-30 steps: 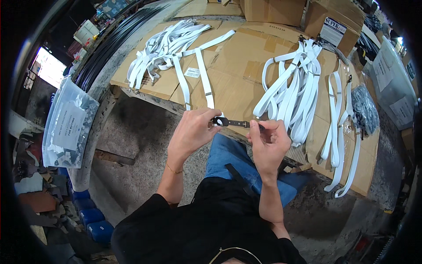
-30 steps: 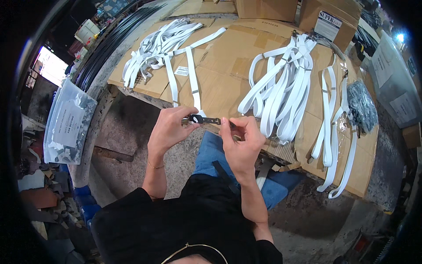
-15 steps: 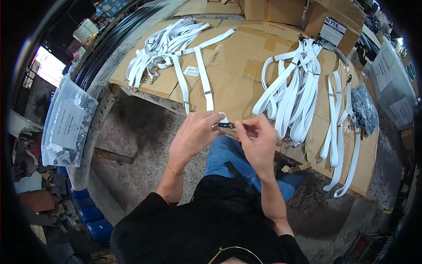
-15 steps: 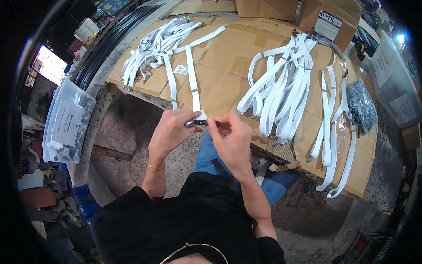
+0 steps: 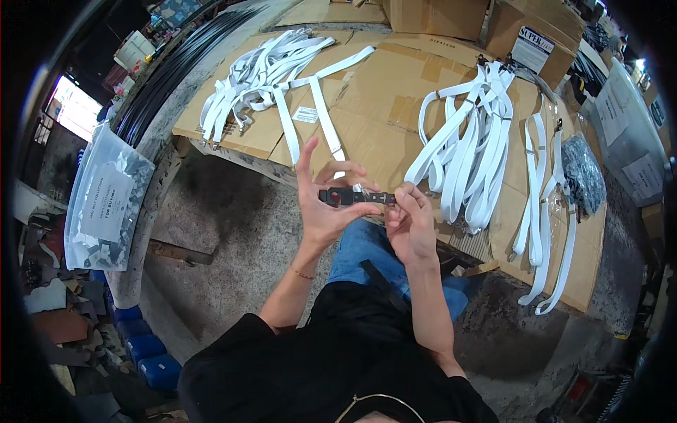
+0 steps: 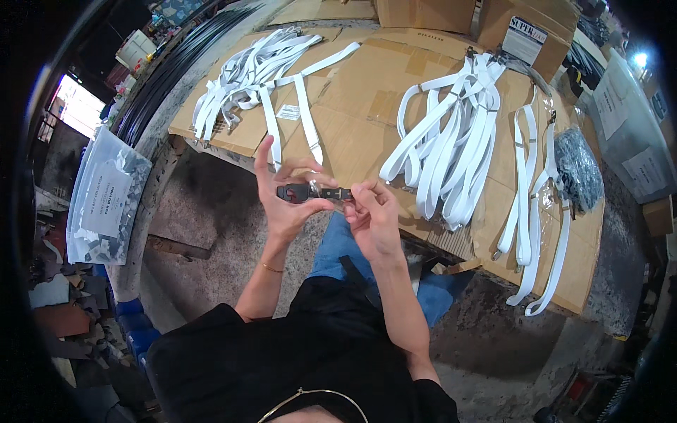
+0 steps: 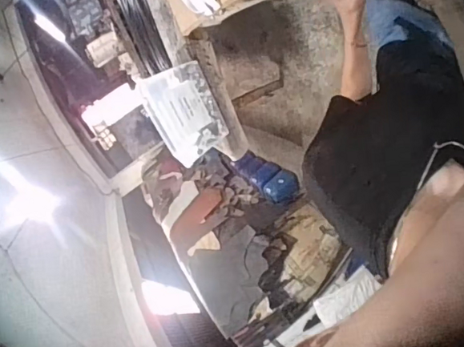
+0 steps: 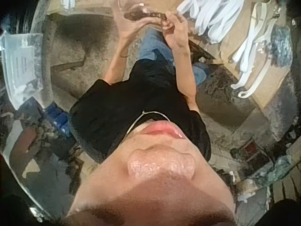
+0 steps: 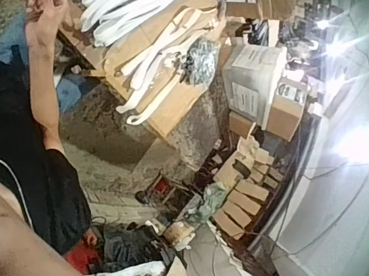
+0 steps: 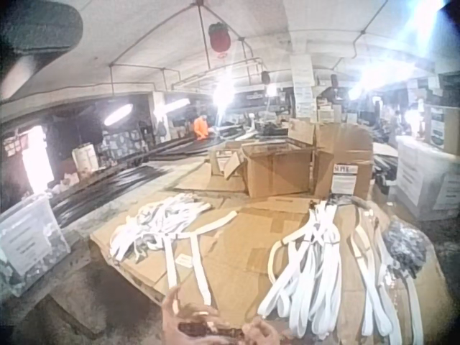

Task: Assembling white webbing straps with black plastic buckles and metal clips.

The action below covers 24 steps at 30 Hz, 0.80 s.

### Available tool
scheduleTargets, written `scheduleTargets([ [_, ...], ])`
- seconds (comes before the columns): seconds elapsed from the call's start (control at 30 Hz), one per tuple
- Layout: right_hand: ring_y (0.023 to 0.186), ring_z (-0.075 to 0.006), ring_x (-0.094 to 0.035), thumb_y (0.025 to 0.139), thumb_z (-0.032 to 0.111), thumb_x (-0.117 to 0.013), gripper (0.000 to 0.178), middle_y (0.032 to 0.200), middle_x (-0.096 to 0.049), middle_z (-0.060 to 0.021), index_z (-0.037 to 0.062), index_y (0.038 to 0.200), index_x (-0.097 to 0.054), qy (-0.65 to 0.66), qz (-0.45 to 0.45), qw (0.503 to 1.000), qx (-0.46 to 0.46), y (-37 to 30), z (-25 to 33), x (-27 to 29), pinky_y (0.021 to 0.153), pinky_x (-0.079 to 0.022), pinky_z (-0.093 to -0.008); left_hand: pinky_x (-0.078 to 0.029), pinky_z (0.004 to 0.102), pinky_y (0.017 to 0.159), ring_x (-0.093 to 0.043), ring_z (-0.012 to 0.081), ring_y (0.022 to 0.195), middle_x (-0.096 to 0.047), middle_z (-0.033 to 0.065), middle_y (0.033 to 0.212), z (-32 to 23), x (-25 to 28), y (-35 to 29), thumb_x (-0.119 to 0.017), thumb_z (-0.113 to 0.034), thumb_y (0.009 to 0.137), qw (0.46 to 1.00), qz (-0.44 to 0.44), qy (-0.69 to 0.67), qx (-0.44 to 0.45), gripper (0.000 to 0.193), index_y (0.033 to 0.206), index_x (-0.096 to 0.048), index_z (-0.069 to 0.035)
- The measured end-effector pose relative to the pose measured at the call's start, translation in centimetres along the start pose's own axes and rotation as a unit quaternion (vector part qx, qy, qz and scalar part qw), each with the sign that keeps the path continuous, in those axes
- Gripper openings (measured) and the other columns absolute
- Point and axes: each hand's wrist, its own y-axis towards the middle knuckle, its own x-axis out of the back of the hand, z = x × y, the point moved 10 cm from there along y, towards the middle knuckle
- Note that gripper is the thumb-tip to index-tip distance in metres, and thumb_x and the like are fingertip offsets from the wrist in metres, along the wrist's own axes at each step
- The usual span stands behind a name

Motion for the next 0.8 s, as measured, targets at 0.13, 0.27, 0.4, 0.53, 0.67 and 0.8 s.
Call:
scheduleTargets([
  [0.13, 0.065, -0.0141, -0.058, 0.086, 0.001, -0.056, 0.005, 0.079, -0.061, -0.0103, 0.0049, 0.085, -0.054, 0.051, -0.002, 0.998, -0.021, -0.7, -1.6, -1.3, 0.056, -0.046, -0.0218, -0.051, 0.0301, 0.079, -0.063, 0.0223, 0.092, -0.061, 0.0150, 0.102, 3.4, 1.5, -1.2, -0.070, -0.012, 0.079, 0.998, -0.068, -0.008, 0.012, 0.061, 0.129, -0.037, 0.002],
  [0.27, 0.070, -0.0170, -0.059, 0.085, 0.000, -0.057, 0.009, 0.086, -0.060, -0.0139, 0.0036, 0.085, -0.049, -0.016, -0.015, 0.999, 0.034, -1.4, -1.4, -1.4, 0.060, -0.048, -0.0253, -0.047, 0.0224, 0.064, -0.057, 0.0087, 0.070, -0.064, 0.0100, 0.092, 4.4, 0.1, -2.2, -0.056, -0.038, 0.089, 0.992, -0.030, 0.055, 0.114, 0.052, 0.120, -0.049, 0.004],
  [0.4, 0.073, -0.0183, -0.061, 0.082, -0.004, -0.060, 0.014, 0.086, -0.060, -0.0136, 0.0031, 0.085, -0.048, -0.113, -0.017, 0.989, 0.094, -2.7, 0.5, -2.3, 0.064, -0.050, -0.0269, -0.039, 0.0226, 0.049, -0.046, 0.0065, 0.055, -0.050, 0.0014, 0.068, 2.5, -1.9, -1.5, -0.035, -0.029, 0.098, 0.983, 0.047, 0.135, 0.114, 0.041, 0.104, -0.058, 0.004],
  [0.53, 0.078, -0.0182, -0.064, 0.067, -0.002, -0.076, 0.037, 0.094, -0.062, -0.0136, -0.0005, 0.096, -0.052, -0.427, 0.138, 0.869, 0.209, -4.2, 3.4, -6.4, 0.072, -0.051, -0.0277, -0.036, 0.0215, 0.047, -0.045, 0.0061, 0.053, -0.051, 0.0003, 0.061, 2.8, -1.3, -1.5, -0.035, -0.028, 0.098, 0.982, 0.080, 0.093, 0.143, 0.041, 0.081, -0.056, 0.003],
  [0.67, 0.097, -0.0194, -0.060, 0.052, 0.015, -0.087, 0.074, 0.111, -0.060, -0.0134, -0.0019, 0.115, -0.052, -0.586, 0.164, 0.751, 0.256, -4.1, 5.3, -7.5, 0.084, -0.048, -0.0303, -0.038, 0.0226, 0.054, -0.047, 0.0090, 0.060, -0.054, 0.0044, 0.068, 4.2, -1.2, -2.0, -0.034, -0.031, 0.097, 0.980, 0.079, 0.052, 0.177, 0.043, 0.080, -0.054, 0.003],
  [0.8, 0.111, -0.0236, -0.053, 0.046, 0.021, -0.090, 0.104, 0.121, -0.053, -0.0158, -0.0025, 0.132, -0.035, -0.489, 0.190, 0.828, 0.197, -1.9, 4.8, -7.8, 0.096, -0.041, -0.0348, -0.034, 0.0222, 0.052, -0.045, 0.0080, 0.058, -0.053, 0.0019, 0.065, 4.0, -3.2, -2.4, -0.033, -0.034, 0.097, 0.971, 0.125, 0.061, 0.196, 0.046, 0.079, -0.055, 0.001],
])
